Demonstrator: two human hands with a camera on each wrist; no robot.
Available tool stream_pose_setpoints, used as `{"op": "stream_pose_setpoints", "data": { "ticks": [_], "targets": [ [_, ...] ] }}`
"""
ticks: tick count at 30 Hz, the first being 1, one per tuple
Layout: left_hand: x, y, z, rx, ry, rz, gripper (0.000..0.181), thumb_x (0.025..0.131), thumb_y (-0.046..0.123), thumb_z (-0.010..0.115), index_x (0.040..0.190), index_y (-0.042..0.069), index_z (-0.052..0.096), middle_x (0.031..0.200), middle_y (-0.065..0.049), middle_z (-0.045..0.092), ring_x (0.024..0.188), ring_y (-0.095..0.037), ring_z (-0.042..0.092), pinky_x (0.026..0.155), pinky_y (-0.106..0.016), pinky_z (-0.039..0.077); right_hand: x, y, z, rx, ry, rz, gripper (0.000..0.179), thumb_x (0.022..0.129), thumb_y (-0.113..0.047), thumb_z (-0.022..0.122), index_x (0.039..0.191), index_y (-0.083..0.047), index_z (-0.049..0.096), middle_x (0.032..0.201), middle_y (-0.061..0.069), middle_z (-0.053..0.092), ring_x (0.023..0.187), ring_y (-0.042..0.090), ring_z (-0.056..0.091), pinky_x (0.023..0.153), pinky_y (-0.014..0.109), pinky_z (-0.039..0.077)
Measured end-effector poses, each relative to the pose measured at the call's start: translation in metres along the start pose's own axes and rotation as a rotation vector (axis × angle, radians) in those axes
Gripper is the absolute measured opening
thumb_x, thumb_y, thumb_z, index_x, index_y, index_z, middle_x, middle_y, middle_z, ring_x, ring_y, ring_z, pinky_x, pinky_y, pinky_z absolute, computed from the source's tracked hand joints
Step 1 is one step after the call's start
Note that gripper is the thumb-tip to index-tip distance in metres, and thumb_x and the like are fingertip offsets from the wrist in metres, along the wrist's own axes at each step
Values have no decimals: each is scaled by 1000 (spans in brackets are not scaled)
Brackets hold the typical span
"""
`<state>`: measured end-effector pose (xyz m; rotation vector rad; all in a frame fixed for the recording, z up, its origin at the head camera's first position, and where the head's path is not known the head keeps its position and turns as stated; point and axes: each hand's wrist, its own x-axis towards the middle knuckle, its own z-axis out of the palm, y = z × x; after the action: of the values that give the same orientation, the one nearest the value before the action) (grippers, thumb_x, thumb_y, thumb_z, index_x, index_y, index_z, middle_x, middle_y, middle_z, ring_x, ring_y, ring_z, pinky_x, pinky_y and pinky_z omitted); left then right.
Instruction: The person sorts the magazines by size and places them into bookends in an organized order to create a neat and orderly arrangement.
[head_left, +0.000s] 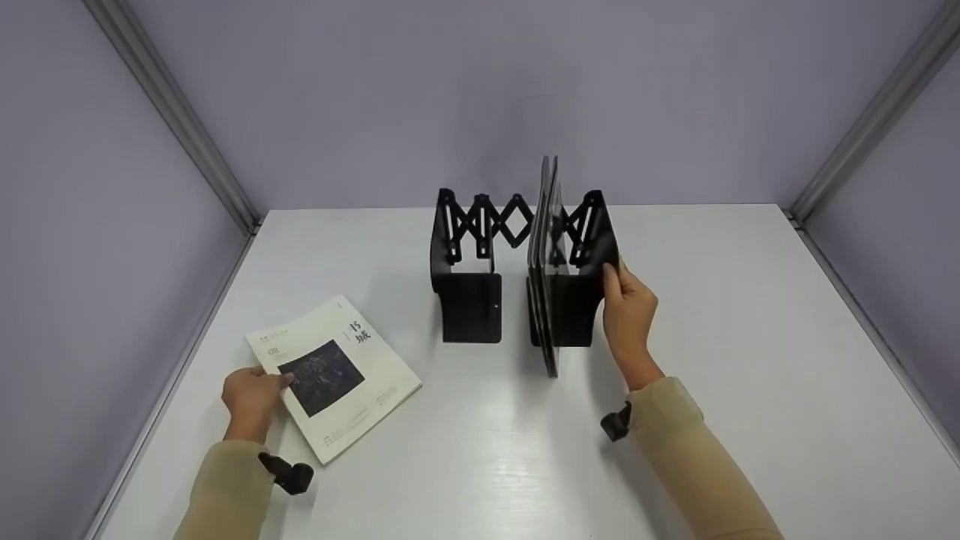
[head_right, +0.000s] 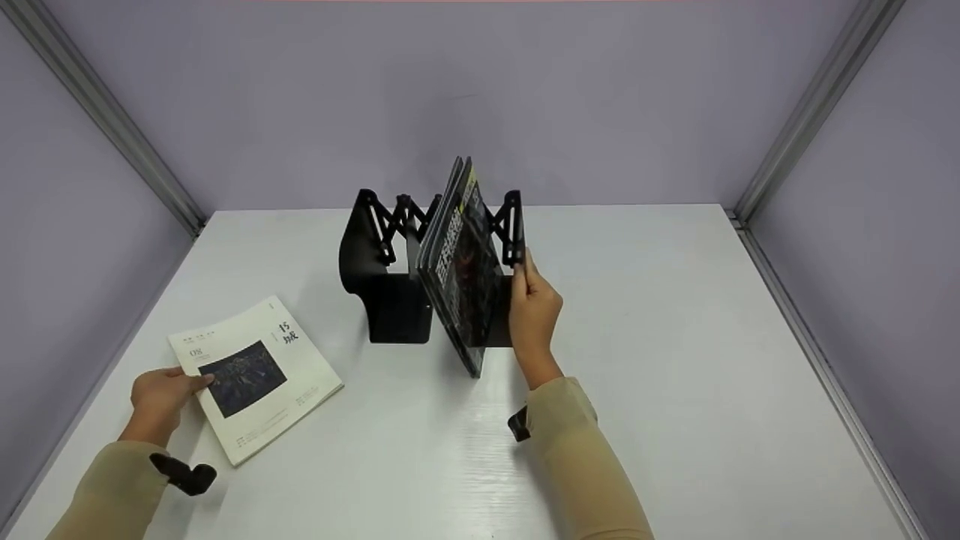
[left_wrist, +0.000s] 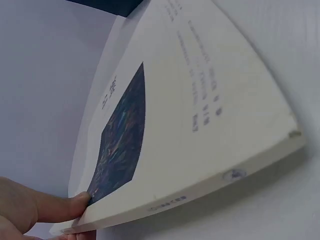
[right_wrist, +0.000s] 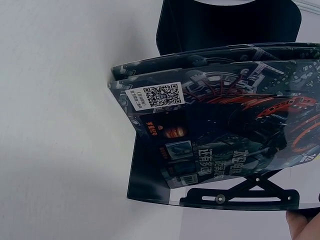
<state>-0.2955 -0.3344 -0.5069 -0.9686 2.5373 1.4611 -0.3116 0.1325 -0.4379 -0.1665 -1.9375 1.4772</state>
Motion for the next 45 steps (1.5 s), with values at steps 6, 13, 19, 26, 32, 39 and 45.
{"op": "stream_pose_setpoints", "data": {
  "ticks": [6,13,19,26,32,39,45],
  "targets": [
    [-3,2,-3,-41,-29,-14,52,93,8,64,135,-18,47,131,-35,56,109,-37,61,94,-46,53,0,-1,1,-18,13,2,26,98,-3,60,121,6,64,125,19,64,110,18,66,76,1,46],
    [-1,3,-7,-134,-97,-29,55,91,4,67,134,-22,44,117,-32,63,77,-14,65,72,-25,57,0,1,2,-4,24,-6,24,97,-3,60,119,7,65,124,20,64,110,21,66,75,1,46],
    [-2,1,-13,-205,-225,-105,46,91,10,68,127,-12,51,74,4,61,68,-7,59,101,-44,47,0,1,1,7,3,-23,26,98,-2,58,122,8,63,125,22,63,116,34,64,76,0,46],
    [-8,7,-9,-142,-257,-10,26,95,8,61,111,-11,55,72,3,60,64,-7,59,65,-22,55,-1,0,0,11,5,-27,26,98,-2,59,122,9,63,124,24,63,115,34,64,78,0,47],
    [-17,16,-5,-38,-194,91,27,98,11,57,112,-12,56,89,-8,64,74,-11,63,67,-23,55,-1,0,0,5,8,-25,26,97,-2,59,121,8,63,123,23,64,114,33,64,77,0,47],
    [-30,30,-3,60,-122,178,38,99,17,57,124,-11,54,108,-21,66,82,-17,62,65,-24,47,-1,-1,2,5,8,-38,26,98,-1,59,120,10,63,123,24,64,115,34,64,79,-1,46],
    [-43,40,-4,51,-68,254,35,97,18,60,120,-8,58,107,-21,70,74,-13,58,61,-24,46,-1,-1,2,1,8,-38,25,97,-1,59,120,10,63,123,24,64,113,34,64,76,0,46]
  ]
}}
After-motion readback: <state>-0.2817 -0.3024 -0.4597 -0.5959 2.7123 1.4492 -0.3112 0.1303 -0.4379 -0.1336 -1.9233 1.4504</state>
